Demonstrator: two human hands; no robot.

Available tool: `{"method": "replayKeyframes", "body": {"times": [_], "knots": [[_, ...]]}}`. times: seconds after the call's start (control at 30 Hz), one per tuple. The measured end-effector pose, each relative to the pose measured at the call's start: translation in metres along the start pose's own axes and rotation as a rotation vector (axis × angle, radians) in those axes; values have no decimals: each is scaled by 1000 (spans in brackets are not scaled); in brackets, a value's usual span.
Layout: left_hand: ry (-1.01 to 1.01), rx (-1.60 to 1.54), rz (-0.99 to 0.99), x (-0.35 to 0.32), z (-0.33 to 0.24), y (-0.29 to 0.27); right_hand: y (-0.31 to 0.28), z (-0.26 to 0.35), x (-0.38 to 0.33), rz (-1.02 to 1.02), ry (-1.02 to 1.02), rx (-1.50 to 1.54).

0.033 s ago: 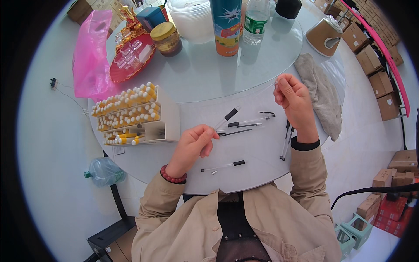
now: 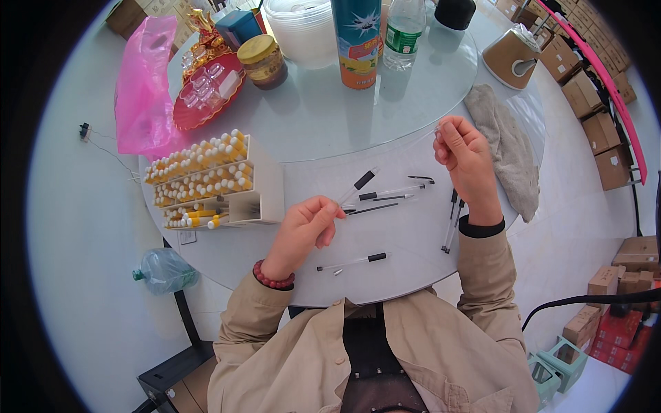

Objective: The person assembles pens by inserting ink cartridges into pen barrels and attaching caps. They handle multiple pens one at a time, placing completed pens into a cardboard tray on the table.

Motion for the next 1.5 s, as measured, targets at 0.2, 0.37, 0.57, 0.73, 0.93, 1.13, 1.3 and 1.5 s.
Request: {"method": "replayKeyframes", "body": {"times": [0.2,0.37,0.57,0.73,0.93,1.13,1.3,1.5], "knots": [[-14,-27,-9,0,0,0,-5,2,2,-6,-16,74],[-13,-27,-11,0,-1,0,-6,3,2,-22,-17,64],[-14,-41,-3,0,-1,2,4,-6,0,25,52,-31],[-8,-48,3,0,-1,3,29,-21,-10,204,194,-188],[-24,-31,0,0,0,3,47,-34,-17,338,260,-271],[-25,-23,-3,0,0,3,46,-32,-16,349,242,-264],[0,-33,-14,0,-2,2,37,-18,-14,294,177,-291],[-8,-29,-19,0,-2,2,33,-15,-11,290,133,-188]]}}
Point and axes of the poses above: each hand's wrist, its own x-axis towards the middle knuckle, its own y-axis out of the palm, z = x × y, the point moved 7 cm from there along x, towards the middle knuckle, and after that the axes turned 12 degrees about x, right-handed, at the moved point
